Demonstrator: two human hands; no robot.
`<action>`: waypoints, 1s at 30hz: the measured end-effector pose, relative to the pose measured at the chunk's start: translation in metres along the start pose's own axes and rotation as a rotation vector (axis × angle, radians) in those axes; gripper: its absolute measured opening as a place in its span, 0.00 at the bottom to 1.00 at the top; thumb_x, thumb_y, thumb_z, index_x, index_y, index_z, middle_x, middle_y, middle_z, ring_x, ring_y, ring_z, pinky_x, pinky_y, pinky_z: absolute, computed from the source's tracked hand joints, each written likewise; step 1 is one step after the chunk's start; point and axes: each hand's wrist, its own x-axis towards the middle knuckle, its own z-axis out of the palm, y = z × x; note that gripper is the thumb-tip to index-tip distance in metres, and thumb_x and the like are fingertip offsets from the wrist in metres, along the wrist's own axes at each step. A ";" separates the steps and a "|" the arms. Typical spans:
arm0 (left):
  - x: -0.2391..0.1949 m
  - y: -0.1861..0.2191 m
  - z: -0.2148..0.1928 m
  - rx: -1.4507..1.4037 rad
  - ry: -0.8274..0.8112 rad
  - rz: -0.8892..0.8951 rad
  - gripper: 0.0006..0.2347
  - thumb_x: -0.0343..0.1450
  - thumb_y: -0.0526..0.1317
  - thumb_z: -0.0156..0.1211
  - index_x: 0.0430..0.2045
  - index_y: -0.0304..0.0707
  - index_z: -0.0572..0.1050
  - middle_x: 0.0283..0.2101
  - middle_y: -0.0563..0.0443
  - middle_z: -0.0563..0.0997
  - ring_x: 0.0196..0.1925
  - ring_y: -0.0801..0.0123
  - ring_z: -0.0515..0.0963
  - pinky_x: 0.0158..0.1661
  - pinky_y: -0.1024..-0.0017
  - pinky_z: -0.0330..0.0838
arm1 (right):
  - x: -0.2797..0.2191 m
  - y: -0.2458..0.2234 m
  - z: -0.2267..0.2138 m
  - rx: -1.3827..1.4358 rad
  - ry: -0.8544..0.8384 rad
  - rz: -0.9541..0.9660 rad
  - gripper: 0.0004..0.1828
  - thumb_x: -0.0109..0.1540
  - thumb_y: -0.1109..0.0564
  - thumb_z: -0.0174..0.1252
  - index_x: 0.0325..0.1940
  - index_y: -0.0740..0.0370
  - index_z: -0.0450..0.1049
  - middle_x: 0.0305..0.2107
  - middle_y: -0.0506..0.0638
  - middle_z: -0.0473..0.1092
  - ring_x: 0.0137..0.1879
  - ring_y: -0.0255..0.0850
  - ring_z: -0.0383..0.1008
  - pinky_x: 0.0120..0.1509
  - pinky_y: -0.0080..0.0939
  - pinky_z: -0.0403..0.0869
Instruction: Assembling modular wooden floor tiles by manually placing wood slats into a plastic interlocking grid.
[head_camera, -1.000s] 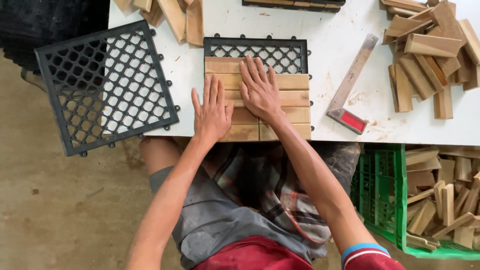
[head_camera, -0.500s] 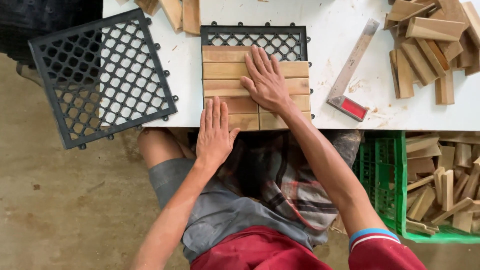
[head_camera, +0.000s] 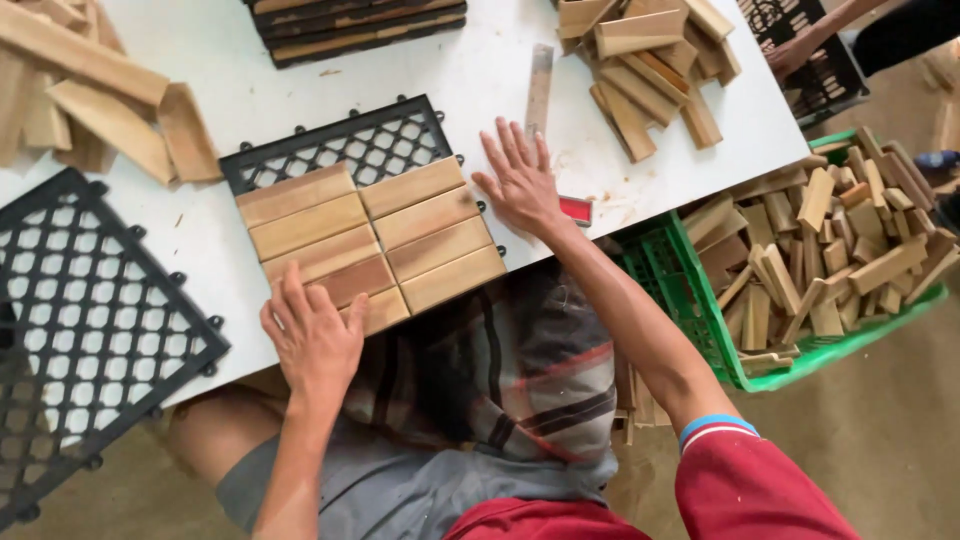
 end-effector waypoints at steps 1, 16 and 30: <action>0.005 0.000 0.002 -0.007 0.003 0.018 0.26 0.68 0.61 0.61 0.35 0.30 0.71 0.70 0.37 0.62 0.68 0.45 0.63 0.62 0.46 0.57 | -0.002 0.028 -0.003 -0.004 0.007 0.017 0.37 0.73 0.29 0.33 0.81 0.48 0.52 0.78 0.51 0.42 0.83 0.49 0.39 0.82 0.61 0.37; 0.041 -0.007 0.026 0.113 0.185 0.074 0.19 0.73 0.57 0.59 0.21 0.43 0.68 0.47 0.52 0.77 0.45 0.59 0.75 0.46 0.63 0.67 | -0.047 0.190 0.016 0.346 0.223 0.393 0.21 0.73 0.34 0.50 0.59 0.46 0.77 0.41 0.47 0.71 0.49 0.44 0.78 0.53 0.42 0.75; 0.104 0.151 0.003 -1.488 -0.272 -0.347 0.22 0.74 0.51 0.61 0.54 0.30 0.70 0.33 0.45 0.84 0.25 0.74 0.81 0.31 0.76 0.77 | -0.063 0.019 -0.120 1.361 -0.175 0.359 0.25 0.73 0.49 0.50 0.27 0.64 0.76 0.14 0.62 0.71 0.14 0.42 0.72 0.13 0.33 0.66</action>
